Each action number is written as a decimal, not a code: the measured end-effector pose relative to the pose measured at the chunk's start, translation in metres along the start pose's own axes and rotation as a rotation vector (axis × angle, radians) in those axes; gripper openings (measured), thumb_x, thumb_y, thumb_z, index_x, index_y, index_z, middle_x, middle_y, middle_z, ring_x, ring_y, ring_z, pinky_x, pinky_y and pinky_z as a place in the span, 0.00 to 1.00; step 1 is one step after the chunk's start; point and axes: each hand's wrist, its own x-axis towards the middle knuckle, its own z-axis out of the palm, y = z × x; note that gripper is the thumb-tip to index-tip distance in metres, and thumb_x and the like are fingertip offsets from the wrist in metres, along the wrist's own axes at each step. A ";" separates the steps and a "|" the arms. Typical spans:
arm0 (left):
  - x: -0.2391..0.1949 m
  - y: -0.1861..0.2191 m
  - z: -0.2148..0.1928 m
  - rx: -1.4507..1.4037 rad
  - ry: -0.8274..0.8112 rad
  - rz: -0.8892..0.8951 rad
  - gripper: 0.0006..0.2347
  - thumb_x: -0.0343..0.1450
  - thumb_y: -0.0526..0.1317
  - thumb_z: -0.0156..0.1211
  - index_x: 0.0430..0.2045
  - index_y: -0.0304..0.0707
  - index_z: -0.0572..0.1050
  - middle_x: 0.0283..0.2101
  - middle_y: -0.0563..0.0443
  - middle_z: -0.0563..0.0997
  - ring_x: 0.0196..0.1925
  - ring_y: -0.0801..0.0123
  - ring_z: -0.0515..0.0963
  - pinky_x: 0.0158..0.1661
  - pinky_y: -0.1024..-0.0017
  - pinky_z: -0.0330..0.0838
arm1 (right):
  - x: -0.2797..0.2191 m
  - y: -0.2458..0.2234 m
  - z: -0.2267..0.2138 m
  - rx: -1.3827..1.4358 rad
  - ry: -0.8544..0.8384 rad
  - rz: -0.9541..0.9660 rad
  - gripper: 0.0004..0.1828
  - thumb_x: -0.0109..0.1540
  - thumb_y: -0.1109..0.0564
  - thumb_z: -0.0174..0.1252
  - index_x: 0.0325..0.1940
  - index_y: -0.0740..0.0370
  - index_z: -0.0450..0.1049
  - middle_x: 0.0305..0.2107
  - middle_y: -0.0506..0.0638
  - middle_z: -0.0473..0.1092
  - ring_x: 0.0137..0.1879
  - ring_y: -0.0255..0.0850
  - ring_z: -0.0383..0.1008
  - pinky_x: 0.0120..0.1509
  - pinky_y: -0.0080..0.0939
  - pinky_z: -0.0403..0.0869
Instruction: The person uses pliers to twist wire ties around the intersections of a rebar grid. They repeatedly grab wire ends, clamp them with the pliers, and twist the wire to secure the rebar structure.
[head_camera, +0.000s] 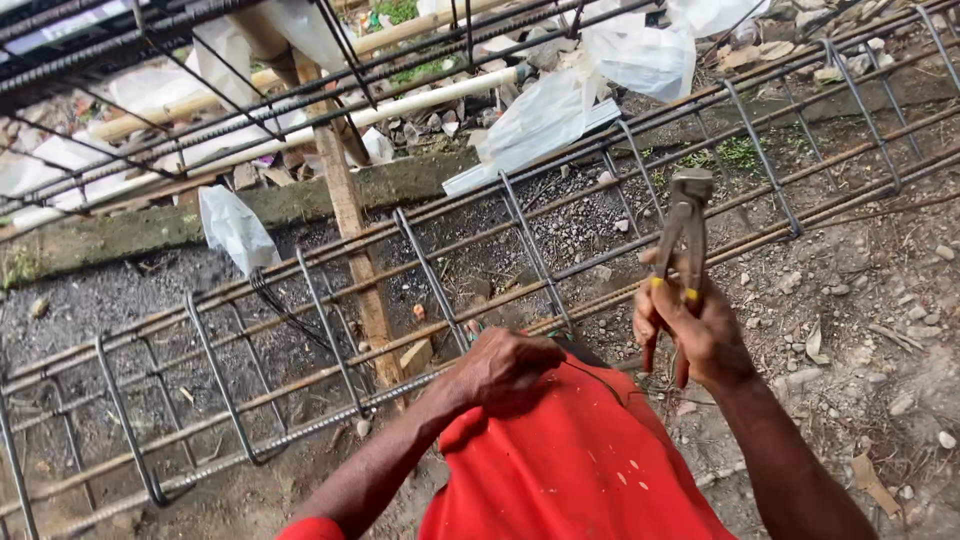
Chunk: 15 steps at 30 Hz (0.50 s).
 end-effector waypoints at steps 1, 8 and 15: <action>0.000 0.005 -0.007 0.003 -0.010 0.009 0.05 0.71 0.41 0.56 0.34 0.49 0.79 0.26 0.48 0.81 0.31 0.49 0.82 0.35 0.59 0.77 | 0.006 0.000 0.003 0.000 0.011 -0.009 0.27 0.67 0.52 0.46 0.68 0.66 0.55 0.26 0.51 0.64 0.29 0.39 0.69 0.37 0.46 0.79; -0.014 -0.014 -0.024 0.094 0.137 -0.138 0.04 0.65 0.42 0.55 0.23 0.47 0.76 0.06 0.53 0.61 0.11 0.61 0.67 0.23 0.70 0.68 | 0.022 -0.008 0.044 -0.648 -0.192 0.050 0.08 0.65 0.59 0.50 0.38 0.62 0.74 0.16 0.53 0.71 0.18 0.40 0.70 0.23 0.39 0.73; -0.014 -0.015 -0.053 -0.056 0.128 -0.159 0.05 0.67 0.39 0.57 0.30 0.42 0.79 0.18 0.44 0.77 0.21 0.53 0.78 0.27 0.61 0.71 | 0.019 0.007 0.084 -0.760 -0.289 0.150 0.09 0.67 0.57 0.52 0.34 0.57 0.73 0.17 0.53 0.73 0.19 0.41 0.71 0.25 0.38 0.74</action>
